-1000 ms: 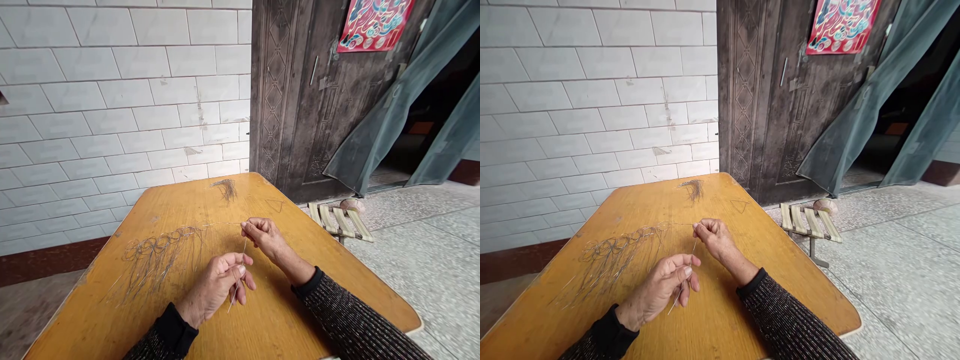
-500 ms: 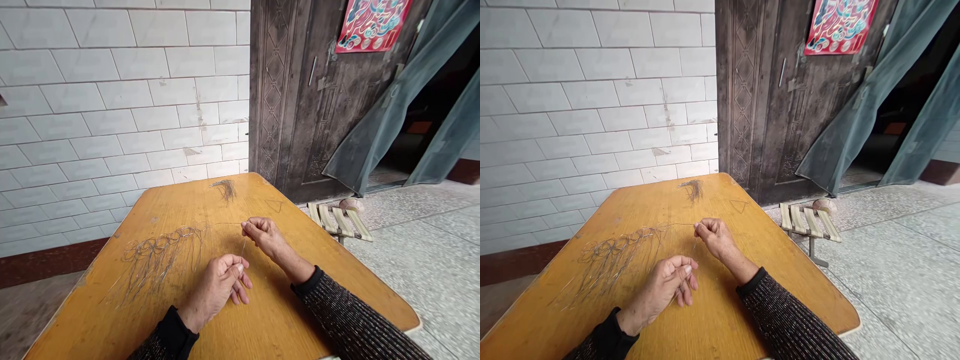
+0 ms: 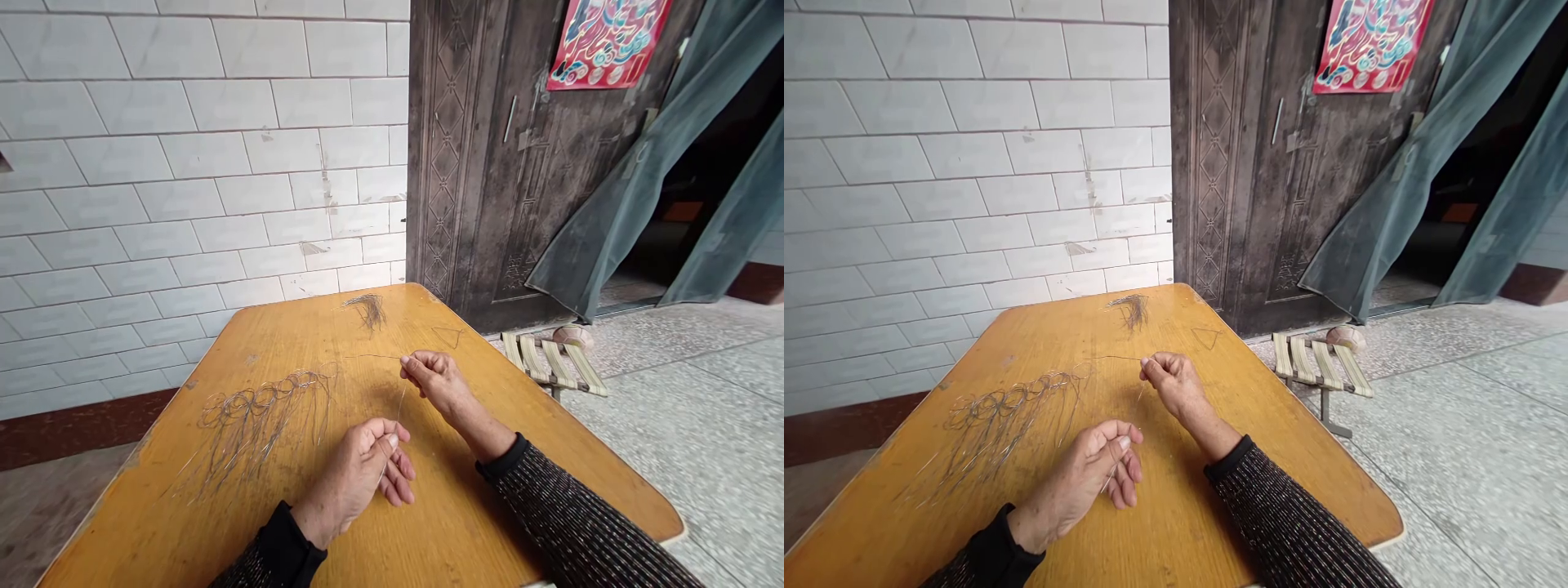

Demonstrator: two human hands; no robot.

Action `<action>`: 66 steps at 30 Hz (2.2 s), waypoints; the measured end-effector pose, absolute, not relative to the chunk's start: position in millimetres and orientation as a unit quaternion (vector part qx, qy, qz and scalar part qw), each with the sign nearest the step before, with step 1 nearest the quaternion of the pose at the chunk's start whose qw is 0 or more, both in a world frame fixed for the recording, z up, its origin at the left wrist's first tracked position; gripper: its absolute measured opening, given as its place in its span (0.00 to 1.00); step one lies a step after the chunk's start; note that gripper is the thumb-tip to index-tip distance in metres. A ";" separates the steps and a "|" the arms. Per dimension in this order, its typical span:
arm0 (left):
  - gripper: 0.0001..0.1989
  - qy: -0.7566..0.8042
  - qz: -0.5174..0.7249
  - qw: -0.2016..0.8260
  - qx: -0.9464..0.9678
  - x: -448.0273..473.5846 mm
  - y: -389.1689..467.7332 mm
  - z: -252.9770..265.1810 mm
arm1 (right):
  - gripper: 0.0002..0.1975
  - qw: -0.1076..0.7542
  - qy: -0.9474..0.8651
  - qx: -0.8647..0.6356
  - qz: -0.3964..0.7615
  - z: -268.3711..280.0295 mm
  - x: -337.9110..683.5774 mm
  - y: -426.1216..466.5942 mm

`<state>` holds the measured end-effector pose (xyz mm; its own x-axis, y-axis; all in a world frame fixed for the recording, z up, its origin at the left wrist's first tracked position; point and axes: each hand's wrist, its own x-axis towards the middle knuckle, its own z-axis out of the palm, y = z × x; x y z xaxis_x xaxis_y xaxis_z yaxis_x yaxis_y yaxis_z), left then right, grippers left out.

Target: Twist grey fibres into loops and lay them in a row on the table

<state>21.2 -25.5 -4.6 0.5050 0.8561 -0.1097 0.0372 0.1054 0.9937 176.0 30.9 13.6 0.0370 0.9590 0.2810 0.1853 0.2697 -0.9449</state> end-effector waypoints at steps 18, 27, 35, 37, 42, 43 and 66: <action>0.14 0.388 0.229 0.670 0.590 20.7 -28.1 -7.6 | 0.17 0.576 -0.540 -0.487 0.373 17.2 184.0 35.9; 0.16 0.421 0.349 0.454 0.704 12.2 -16.6 2.6 | 0.17 0.569 -0.540 -0.477 0.395 16.5 176.0 30.7; 0.15 0.460 0.367 0.405 0.700 16.0 -12.5 -0.4 | 0.17 0.545 -0.567 -0.483 0.385 14.1 165.2 26.2; 0.15 0.460 0.365 0.403 0.702 15.6 -12.7 -0.5 | 0.17 0.542 -0.572 -0.488 0.376 14.1 164.9 25.6; 0.13 0.469 0.358 0.334 0.736 14.3 -12.3 -4.6 | 0.17 0.535 -0.579 -0.492 0.370 14.9 164.4 23.9; 0.13 0.468 0.359 0.311 0.745 14.5 -12.5 -5.4 | 0.17 0.534 -0.580 -0.493 0.369 14.9 164.1 23.9; 0.12 0.498 0.329 0.192 0.779 22.3 -18.9 1.8 | 0.17 0.514 -0.595 -0.507 0.354 13.7 161.3 22.6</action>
<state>22.3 -18.9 1.8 0.2871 0.9024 0.3212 0.6499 -0.4299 0.6268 161.3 22.6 13.7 0.0416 0.9666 0.2527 0.2399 0.2359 -0.9417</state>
